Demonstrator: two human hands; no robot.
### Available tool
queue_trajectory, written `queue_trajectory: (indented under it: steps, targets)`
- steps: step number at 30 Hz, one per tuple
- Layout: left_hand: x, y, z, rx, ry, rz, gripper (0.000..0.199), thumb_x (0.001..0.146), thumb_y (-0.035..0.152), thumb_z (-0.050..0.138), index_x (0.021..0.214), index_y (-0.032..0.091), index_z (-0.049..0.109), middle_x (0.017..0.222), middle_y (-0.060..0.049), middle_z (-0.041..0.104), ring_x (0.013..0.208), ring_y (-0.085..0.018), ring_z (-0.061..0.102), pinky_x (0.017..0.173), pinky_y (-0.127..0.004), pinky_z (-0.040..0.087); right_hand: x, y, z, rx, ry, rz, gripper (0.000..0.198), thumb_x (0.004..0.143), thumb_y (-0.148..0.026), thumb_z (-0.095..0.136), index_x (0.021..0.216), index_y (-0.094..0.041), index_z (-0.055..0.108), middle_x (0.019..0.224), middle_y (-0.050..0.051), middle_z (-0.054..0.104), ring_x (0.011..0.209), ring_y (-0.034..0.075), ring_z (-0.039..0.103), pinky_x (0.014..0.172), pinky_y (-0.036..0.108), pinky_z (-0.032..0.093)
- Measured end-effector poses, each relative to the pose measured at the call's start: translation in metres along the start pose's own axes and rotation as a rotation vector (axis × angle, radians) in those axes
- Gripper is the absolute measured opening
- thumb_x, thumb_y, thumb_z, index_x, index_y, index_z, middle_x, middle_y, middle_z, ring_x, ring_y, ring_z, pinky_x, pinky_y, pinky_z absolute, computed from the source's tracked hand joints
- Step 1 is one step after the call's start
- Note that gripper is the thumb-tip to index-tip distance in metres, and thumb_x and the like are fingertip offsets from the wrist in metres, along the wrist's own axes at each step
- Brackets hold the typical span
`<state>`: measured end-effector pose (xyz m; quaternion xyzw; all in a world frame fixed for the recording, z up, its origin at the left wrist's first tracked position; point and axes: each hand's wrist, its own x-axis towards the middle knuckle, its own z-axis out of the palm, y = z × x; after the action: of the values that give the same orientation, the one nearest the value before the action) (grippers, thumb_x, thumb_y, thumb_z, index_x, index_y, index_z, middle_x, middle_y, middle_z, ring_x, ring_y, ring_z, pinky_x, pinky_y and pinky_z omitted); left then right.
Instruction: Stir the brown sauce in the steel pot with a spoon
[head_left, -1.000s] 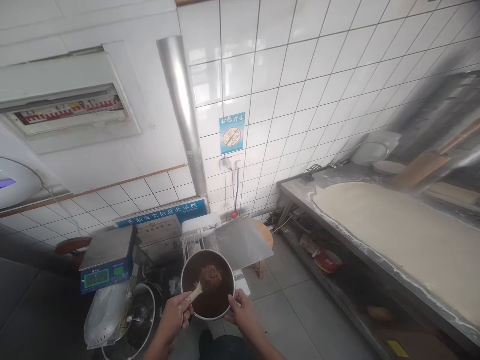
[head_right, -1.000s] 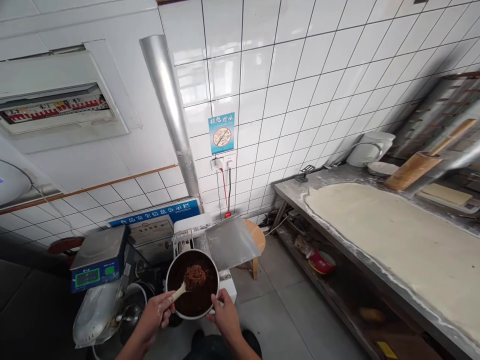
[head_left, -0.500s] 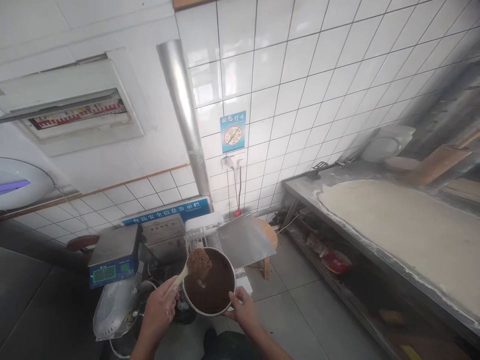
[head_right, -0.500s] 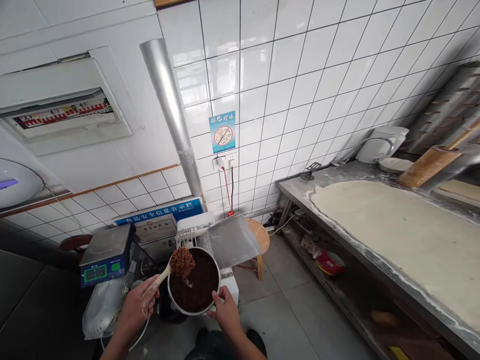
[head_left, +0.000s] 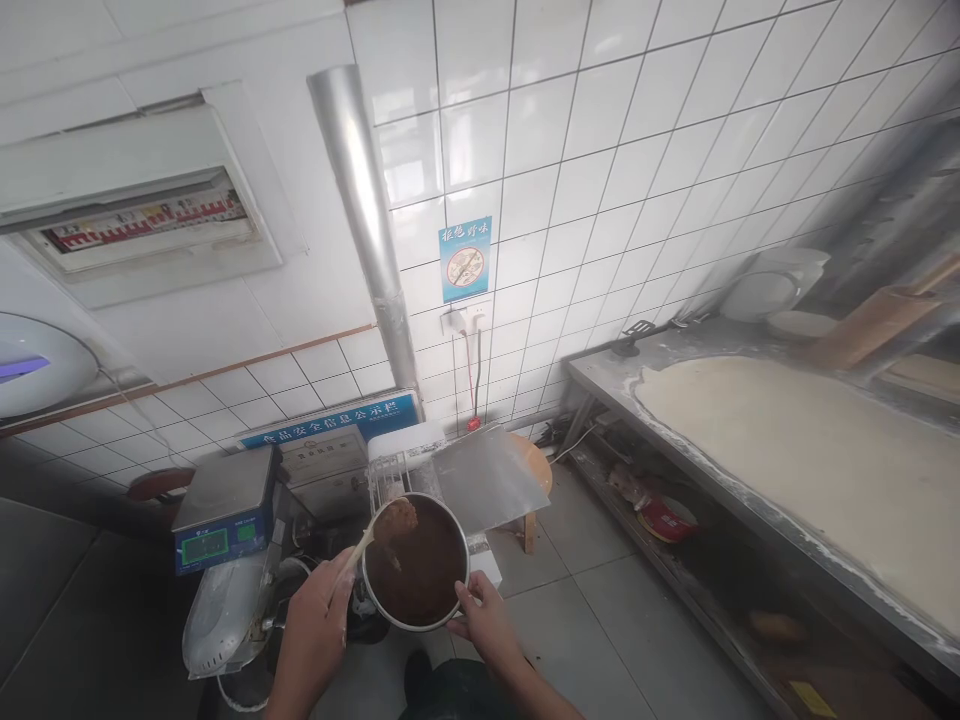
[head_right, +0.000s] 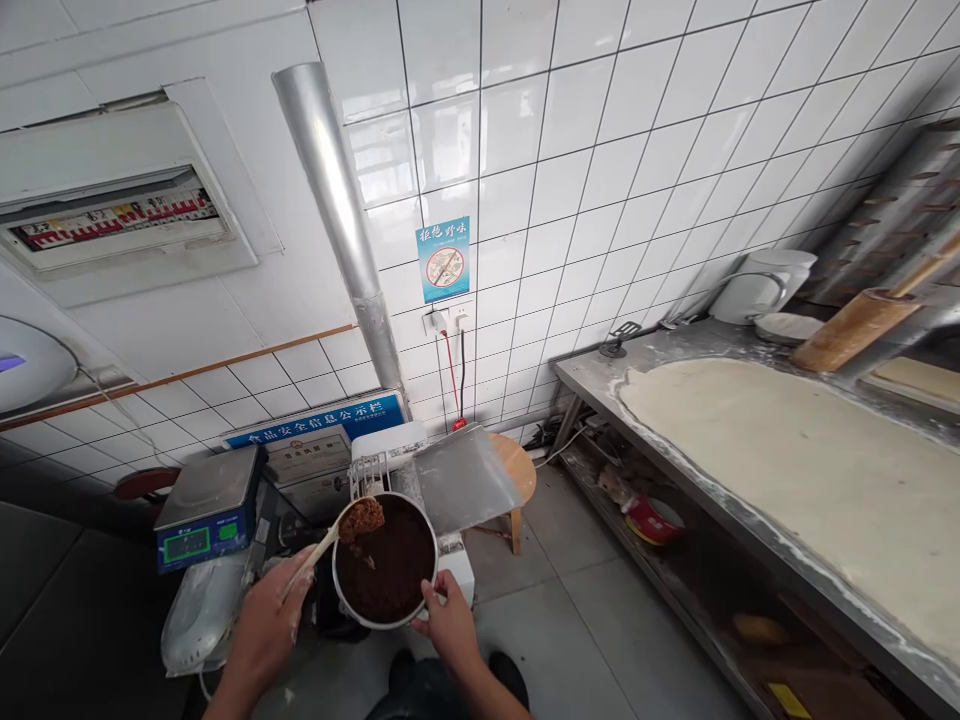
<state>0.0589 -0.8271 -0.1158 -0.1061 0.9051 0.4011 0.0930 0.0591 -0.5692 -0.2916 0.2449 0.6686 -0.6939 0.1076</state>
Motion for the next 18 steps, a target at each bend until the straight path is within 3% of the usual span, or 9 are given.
queue_trajectory:
  steps: [2,5,9,14,18]
  targets:
    - [-0.002,0.003,0.0,0.059,-0.009,-0.001,0.06,0.095,0.059,0.027,0.143,0.04,0.056,0.155,0.01,0.054,0.155,-0.021,0.041,0.139,-0.049,0.037,-0.005,-0.007,-0.001,0.025,-0.027,-0.001,0.059,0.07,-0.071,0.061,0.087,-0.023,0.03,0.1,0.006,0.052,0.086,0.021,0.053,0.071,0.038,0.063]
    - [-0.008,0.01,-0.002,0.074,-0.016,-0.023,0.06,0.095,0.06,0.024,0.146,0.044,0.051,0.158,0.014,0.049,0.159,-0.02,0.033,0.141,-0.05,0.034,-0.007,-0.008,-0.002,0.024,-0.023,-0.001,0.058,0.07,-0.07,0.061,0.086,-0.023,0.032,0.101,0.006,0.052,0.088,0.022,0.053,0.07,0.037,0.062]
    - [-0.01,0.017,0.0,0.083,-0.032,0.001,0.06,0.095,0.063,0.022,0.146,0.047,0.049,0.159,0.013,0.047,0.158,-0.019,0.034,0.137,-0.044,0.039,0.0,0.003,-0.002,0.012,-0.001,0.011,0.059,0.07,-0.071,0.062,0.087,-0.023,0.031,0.099,0.005,0.05,0.088,0.021,0.052,0.07,0.036,0.062]
    - [0.014,0.003,0.03,0.295,-0.051,0.101,0.066,0.097,0.051,0.01,0.144,0.036,0.055,0.147,-0.003,0.058,0.138,-0.021,0.055,0.111,-0.036,0.052,0.008,0.013,-0.001,0.028,0.018,0.0,0.06,0.071,-0.07,0.063,0.089,-0.023,0.03,0.097,0.004,0.045,0.085,0.02,0.051,0.069,0.037,0.063]
    - [0.045,-0.009,0.064,0.531,-0.084,0.079,0.064,0.097,0.034,0.012,0.148,0.026,0.05,0.135,-0.013,0.061,0.115,-0.02,0.066,0.093,-0.027,0.053,0.011,0.019,0.0,-0.022,0.031,-0.018,0.058,0.074,-0.072,0.058,0.09,-0.023,0.031,0.098,0.004,0.051,0.087,0.021,0.055,0.069,0.035,0.063]
